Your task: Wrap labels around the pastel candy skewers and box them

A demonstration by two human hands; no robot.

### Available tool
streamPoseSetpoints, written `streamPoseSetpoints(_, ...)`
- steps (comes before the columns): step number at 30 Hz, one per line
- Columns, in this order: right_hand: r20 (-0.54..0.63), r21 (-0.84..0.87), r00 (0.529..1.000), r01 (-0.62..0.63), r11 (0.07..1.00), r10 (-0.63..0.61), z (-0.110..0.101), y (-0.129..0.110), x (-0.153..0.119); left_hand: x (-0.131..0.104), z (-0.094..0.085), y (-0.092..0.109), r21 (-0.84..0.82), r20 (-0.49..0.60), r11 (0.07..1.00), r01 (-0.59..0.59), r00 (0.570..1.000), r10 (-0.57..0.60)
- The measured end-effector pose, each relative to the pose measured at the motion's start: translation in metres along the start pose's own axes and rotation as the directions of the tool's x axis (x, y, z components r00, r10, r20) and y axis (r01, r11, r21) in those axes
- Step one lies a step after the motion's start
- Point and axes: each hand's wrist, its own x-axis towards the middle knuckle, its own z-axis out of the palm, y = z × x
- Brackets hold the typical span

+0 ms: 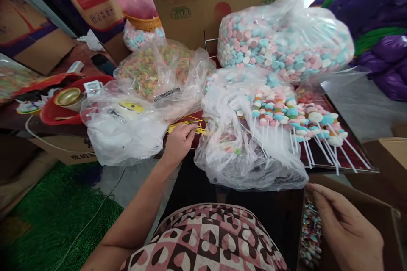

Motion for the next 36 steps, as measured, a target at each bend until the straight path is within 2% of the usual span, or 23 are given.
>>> streamPoseSetpoints(2, 0.058, 0.133, 0.998, 0.004, 0.991, -0.012, 0.007, -0.034, -0.002, 0.005, -0.002, -0.012, 0.075, -0.014, 0.997, 0.025, 1.000, -0.024)
streamPoseSetpoints(4, 0.068, 0.205, 0.996, 0.041, 0.978, -0.056, 0.015, -0.060, -0.002, 0.006, -0.006, -0.022, 0.063, -0.047, 0.996, 0.061, 0.997, -0.058)
streamPoseSetpoints(6, 0.143, 0.251, 0.975, 0.131, 0.959, -0.170, 0.027, -0.083, 0.001, 0.006, -0.013, -0.027, -0.022, -0.079, 0.994, 0.106, 0.991, -0.107)
streamPoseSetpoints(7, 0.196, 0.272, 0.947, 0.197, 0.942, -0.255, 0.036, -0.094, 0.004, 0.005, -0.017, -0.027, -0.069, -0.080, 0.990, 0.121, 0.989, -0.127)
streamPoseSetpoints(8, 0.239, 0.298, 0.902, 0.284, 0.911, -0.360, 0.046, -0.105, 0.008, 0.005, -0.020, -0.026, -0.104, -0.069, 0.986, 0.131, 0.988, -0.138)
streamPoseSetpoints(10, 0.276, 0.353, 0.770, 0.476, 0.806, -0.576, 0.073, -0.131, 0.019, 0.008, -0.024, -0.020, -0.119, -0.022, 0.986, 0.119, 0.992, -0.122)
streamPoseSetpoints(12, 0.281, 0.369, 0.636, 0.619, 0.693, -0.718, 0.105, -0.158, 0.033, 0.017, -0.024, -0.014, -0.073, 0.042, 0.995, 0.069, 0.997, -0.066)
streamPoseSetpoints(15, 0.385, 0.287, 0.457, 0.767, 0.574, -0.802, 0.154, -0.192, 0.056, 0.039, -0.017, -0.015, 0.063, 0.125, 0.998, 0.006, 0.992, -0.014)
streamPoseSetpoints(16, 0.450, 0.232, 0.412, 0.803, 0.549, -0.793, 0.167, -0.199, 0.064, 0.048, -0.016, -0.019, 0.129, 0.143, 0.992, -0.008, 0.990, -0.010)
streamPoseSetpoints(17, 0.492, 0.156, 0.397, 0.836, 0.527, -0.775, 0.177, -0.203, 0.070, 0.057, -0.015, -0.025, 0.187, 0.154, 0.982, -0.023, 0.988, -0.006)
streamPoseSetpoints(19, 0.532, 0.003, 0.424, 0.865, 0.502, -0.733, 0.190, -0.203, 0.080, 0.074, -0.018, -0.040, 0.222, 0.143, 0.975, -0.002, 0.989, -0.030)
streamPoseSetpoints(21, 0.523, -0.096, 0.468, 0.862, 0.497, -0.712, 0.193, -0.194, 0.088, 0.086, -0.025, -0.057, 0.265, 0.133, 0.961, 0.074, 0.985, -0.113)
streamPoseSetpoints(24, 0.491, -0.146, 0.520, 0.840, 0.522, -0.699, 0.190, -0.175, 0.095, 0.096, -0.038, -0.080, 0.303, 0.096, 0.937, 0.176, 0.972, -0.213)
streamPoseSetpoints(26, 0.472, -0.163, 0.549, 0.823, 0.544, -0.689, 0.188, -0.165, 0.098, 0.099, -0.044, -0.092, 0.300, 0.078, 0.933, 0.200, 0.969, -0.233)
streamPoseSetpoints(28, 0.457, -0.172, 0.560, 0.818, 0.549, -0.691, 0.188, -0.159, 0.100, 0.101, -0.047, -0.099, 0.295, 0.072, 0.932, 0.210, 0.968, -0.241)
streamPoseSetpoints(33, 0.431, -0.187, 0.574, 0.811, 0.554, -0.696, 0.192, -0.154, 0.098, 0.098, -0.048, -0.097, 0.296, 0.076, 0.937, 0.185, 0.973, -0.216)
streamPoseSetpoints(36, 0.415, -0.187, 0.596, 0.796, 0.576, -0.688, 0.195, -0.151, 0.094, 0.078, -0.047, -0.082, 0.275, 0.064, 0.960, 0.061, 0.995, -0.082)
